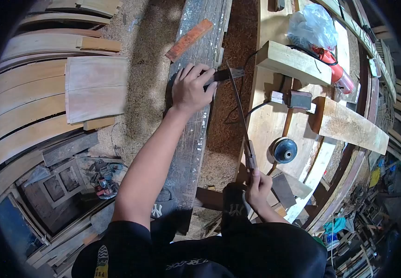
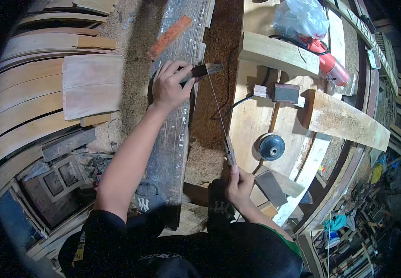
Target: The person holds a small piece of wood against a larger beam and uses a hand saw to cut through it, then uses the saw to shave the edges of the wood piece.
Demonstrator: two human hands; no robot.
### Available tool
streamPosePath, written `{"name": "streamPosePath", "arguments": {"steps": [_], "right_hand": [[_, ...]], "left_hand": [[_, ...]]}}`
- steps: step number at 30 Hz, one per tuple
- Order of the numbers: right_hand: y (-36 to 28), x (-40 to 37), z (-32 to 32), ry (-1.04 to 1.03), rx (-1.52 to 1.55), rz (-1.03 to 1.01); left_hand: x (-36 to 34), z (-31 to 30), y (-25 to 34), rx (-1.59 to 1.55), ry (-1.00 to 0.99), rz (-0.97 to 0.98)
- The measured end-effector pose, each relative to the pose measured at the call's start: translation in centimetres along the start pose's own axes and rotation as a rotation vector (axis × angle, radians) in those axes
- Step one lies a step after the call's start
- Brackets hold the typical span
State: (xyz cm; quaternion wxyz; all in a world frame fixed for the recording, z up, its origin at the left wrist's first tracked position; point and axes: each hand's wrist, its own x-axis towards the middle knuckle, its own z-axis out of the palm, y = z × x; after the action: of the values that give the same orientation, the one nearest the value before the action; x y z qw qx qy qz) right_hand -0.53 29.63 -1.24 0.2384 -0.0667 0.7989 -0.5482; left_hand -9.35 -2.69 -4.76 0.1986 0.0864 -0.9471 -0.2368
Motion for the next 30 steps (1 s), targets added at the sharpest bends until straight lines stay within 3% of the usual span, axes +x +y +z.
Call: {"name": "streamPosePath", "arguments": {"steps": [2,8,12,15,18,21,30], "right_hand": [[-0.6,0.3,-0.3,0.038,0.097,0.047],[-4.0,9.2,3.2,-0.008,0.009,0.035],[-1.7,3.5,1.7,-0.005,0.153,0.14],[-0.5,-0.9,-0.3,-0.035,0.094,0.062],[-2.5,3.2,0.2,-0.004,0.042,0.141],[-4.0,8.8,3.2,-0.005,0.05,0.064],[-2.1,0.4,-0.7,-0.018,0.099,0.163]], "left_hand": [[-0.1,-0.1,0.1,-0.008,0.018,0.018],[-0.2,0.1,0.1,0.034,-0.007,0.03],[0.2,-0.1,-0.1,0.025,0.001,0.005],[-0.2,-0.2,0.2,0.012,-0.027,-0.015],[0.2,-0.3,0.2,0.029,-0.008,0.046],[0.4,-0.5,-0.2,0.019,-0.047,0.064],[-0.3,-0.3,0.2,-0.008,-0.015,0.031]]}}
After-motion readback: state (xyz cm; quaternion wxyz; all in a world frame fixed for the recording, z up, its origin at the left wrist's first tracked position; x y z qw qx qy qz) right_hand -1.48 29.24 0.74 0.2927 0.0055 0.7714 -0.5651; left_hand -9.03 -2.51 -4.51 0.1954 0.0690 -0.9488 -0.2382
